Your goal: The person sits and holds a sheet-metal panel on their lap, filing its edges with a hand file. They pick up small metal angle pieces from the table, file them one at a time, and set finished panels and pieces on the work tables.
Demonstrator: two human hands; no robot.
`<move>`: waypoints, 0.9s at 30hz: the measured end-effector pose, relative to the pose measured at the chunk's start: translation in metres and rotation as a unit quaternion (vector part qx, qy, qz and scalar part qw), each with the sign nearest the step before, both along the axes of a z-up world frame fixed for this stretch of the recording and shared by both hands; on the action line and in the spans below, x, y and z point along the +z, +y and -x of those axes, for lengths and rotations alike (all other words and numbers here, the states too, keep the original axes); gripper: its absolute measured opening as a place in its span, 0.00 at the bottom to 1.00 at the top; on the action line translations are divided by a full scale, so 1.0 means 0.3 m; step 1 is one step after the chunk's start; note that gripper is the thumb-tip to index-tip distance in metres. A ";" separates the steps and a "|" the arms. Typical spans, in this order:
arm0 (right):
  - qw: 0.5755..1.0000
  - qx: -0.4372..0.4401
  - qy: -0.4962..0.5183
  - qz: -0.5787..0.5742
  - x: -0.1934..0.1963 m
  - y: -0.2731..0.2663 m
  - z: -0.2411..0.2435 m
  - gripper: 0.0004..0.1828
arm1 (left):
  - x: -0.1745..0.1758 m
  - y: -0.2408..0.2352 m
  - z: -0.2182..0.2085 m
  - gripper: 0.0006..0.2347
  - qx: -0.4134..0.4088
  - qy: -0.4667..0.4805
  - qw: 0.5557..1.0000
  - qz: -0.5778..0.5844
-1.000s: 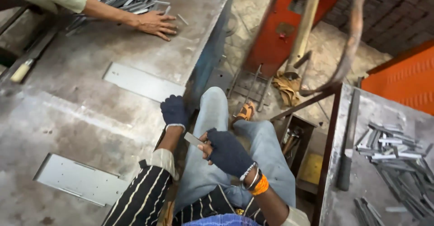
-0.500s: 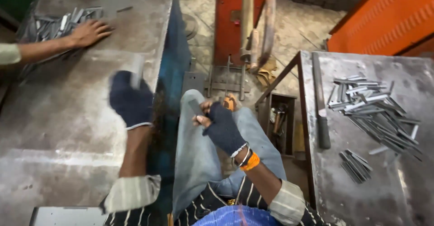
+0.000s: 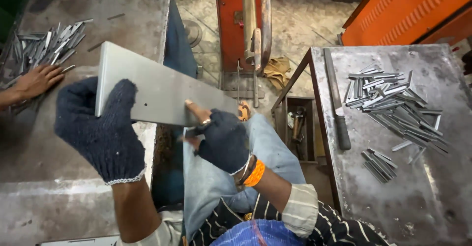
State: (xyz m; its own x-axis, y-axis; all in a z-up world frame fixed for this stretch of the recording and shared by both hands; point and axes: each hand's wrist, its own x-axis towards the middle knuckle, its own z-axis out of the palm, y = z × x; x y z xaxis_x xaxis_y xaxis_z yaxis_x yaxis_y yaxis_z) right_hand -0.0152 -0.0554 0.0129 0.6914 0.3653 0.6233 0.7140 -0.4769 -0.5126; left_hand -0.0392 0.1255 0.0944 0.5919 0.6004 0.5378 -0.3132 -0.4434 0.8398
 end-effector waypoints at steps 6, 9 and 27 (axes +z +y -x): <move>0.996 -0.036 -0.074 -0.023 0.022 -0.020 -0.012 0.31 | 0.069 -0.053 -0.022 0.06 -0.031 -0.022 0.998 -0.055; 0.997 -0.060 -0.026 -0.045 0.036 -0.032 -0.032 0.13 | 0.169 -0.142 -0.022 0.10 -0.161 -0.032 0.968 0.190; 0.919 -0.040 0.293 -0.261 -0.312 -0.254 -0.039 0.21 | -0.481 -0.154 -0.013 0.13 -0.271 0.220 0.865 0.360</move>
State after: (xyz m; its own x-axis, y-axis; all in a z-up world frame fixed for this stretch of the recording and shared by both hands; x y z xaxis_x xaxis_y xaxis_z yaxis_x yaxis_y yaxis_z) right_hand -0.0035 -0.1316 -0.0806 0.9760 0.0555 0.2105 0.2151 -0.0960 -0.9719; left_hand -0.0354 0.0791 -0.0500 0.9436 0.2571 -0.2087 0.1082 0.3562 0.9281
